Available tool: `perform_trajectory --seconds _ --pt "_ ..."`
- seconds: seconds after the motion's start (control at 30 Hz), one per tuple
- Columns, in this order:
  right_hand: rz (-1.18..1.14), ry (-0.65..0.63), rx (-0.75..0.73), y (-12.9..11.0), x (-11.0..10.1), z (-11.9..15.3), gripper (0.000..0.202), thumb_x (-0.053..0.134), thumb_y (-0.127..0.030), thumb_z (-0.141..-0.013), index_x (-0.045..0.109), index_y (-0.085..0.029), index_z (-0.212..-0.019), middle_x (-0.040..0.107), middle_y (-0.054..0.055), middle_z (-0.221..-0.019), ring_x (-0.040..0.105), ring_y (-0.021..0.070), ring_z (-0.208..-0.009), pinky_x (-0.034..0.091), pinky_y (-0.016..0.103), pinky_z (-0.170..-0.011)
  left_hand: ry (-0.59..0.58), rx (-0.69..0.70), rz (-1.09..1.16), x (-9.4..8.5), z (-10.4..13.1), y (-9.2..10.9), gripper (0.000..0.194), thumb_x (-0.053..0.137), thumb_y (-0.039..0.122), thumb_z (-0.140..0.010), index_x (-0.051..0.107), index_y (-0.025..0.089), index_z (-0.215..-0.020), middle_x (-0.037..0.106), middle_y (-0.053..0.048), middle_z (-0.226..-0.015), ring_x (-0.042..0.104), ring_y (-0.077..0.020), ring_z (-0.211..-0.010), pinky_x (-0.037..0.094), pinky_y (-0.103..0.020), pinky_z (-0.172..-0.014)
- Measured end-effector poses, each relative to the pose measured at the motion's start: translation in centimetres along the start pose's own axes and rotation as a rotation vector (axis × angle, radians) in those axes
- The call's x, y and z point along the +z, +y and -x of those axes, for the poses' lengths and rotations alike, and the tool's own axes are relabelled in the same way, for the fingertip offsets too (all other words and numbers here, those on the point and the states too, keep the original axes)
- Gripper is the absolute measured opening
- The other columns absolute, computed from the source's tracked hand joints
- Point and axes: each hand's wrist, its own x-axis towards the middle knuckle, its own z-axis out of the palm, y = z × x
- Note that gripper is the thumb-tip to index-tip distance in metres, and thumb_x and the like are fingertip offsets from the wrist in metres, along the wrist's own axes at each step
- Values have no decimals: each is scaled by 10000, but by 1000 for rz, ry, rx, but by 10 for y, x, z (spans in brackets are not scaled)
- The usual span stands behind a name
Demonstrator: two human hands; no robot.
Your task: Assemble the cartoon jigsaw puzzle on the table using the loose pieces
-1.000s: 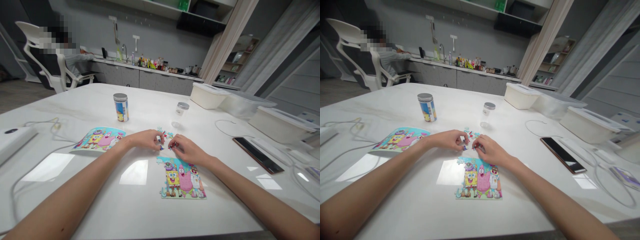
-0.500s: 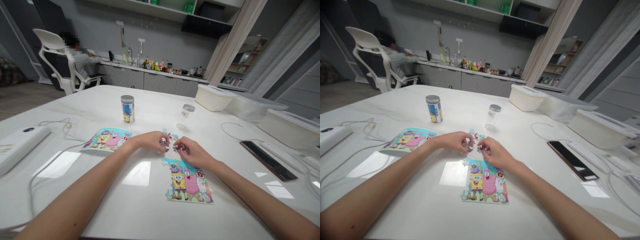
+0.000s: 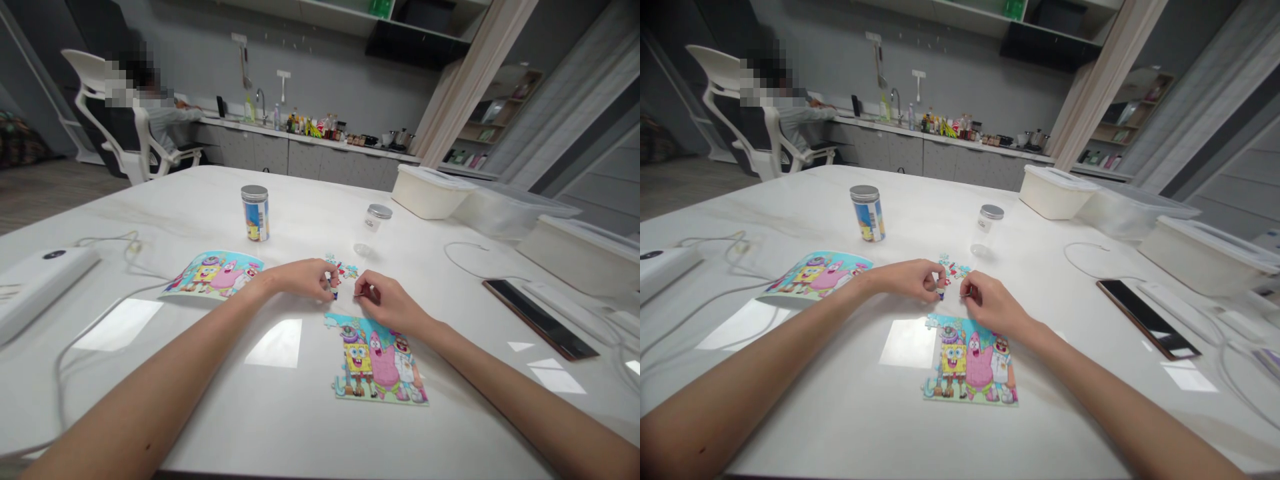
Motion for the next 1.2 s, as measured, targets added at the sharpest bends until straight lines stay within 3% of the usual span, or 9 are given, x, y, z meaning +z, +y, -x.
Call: perform_trajectory --seconds 0.13,0.23,0.33,0.47,0.67,0.9,1.13,1.2 --pt "-131 73 76 7 2 -5 68 563 -199 -784 624 -194 -813 611 18 -762 530 135 -627 417 272 -564 3 -5 -9 0 0 0 98 579 240 -687 513 189 -738 493 66 -563 435 -93 -535 324 -233 -556" --pt "-244 100 126 11 1 -8 154 591 -294 -788 696 -199 -847 646 59 -880 588 164 -727 446 295 -611 4 -10 -15 0 -1 1 95 567 241 -703 540 189 -777 494 66 -557 425 -93 -520 327 -238 -561" --pt "-417 56 230 14 -2 -9 247 617 -366 -780 719 -189 -919 649 46 -793 574 145 -638 425 280 -559 14 -17 -20 0 -1 2 111 553 263 -731 564 186 -810 504 60 -560 417 -93 -510 326 -243 -562" --pt "-585 31 352 13 -3 -8 263 664 -384 -763 720 -180 -920 641 10 -660 553 120 -568 415 265 -561 30 -23 -20 0 -2 4 217 554 266 -742 589 176 -936 535 55 -584 451 -102 -519 338 -247 -576" --pt "-834 38 442 5 -4 -8 250 797 -347 -661 695 -183 -820 709 52 -823 679 186 -824 488 279 -687 31 -20 -20 1 -2 3 213 557 252 -754 599 174 -948 552 52 -586 468 -108 -527 360 -255 -619" --pt "-880 10 490 0 -6 -8 269 793 -340 -684 728 -161 -874 715 52 -809 611 91 -599 493 254 -620 39 -9 -16 0 -1 4 181 559 255 -750 618 178 -903 553 50 -583 476 -112 -544 360 -254 -629" --pt "-874 -56 461 -1 -5 -6 173 759 -294 -691 707 -175 -806 726 67 -869 676 190 -934 514 314 -831 41 -5 -17 0 0 5 169 555 242 -733 616 174 -875 552 51 -577 470 -108 -536 361 -251 -620" --pt "-879 -47 458 -1 -5 -6 178 757 -301 -693 695 -176 -803 729 73 -882 680 206 -946 520 333 -840 45 -3 -17 0 0 5 166 556 243 -732 616 174 -870 557 47 -585 473 -110 -544 361 -252 -623"
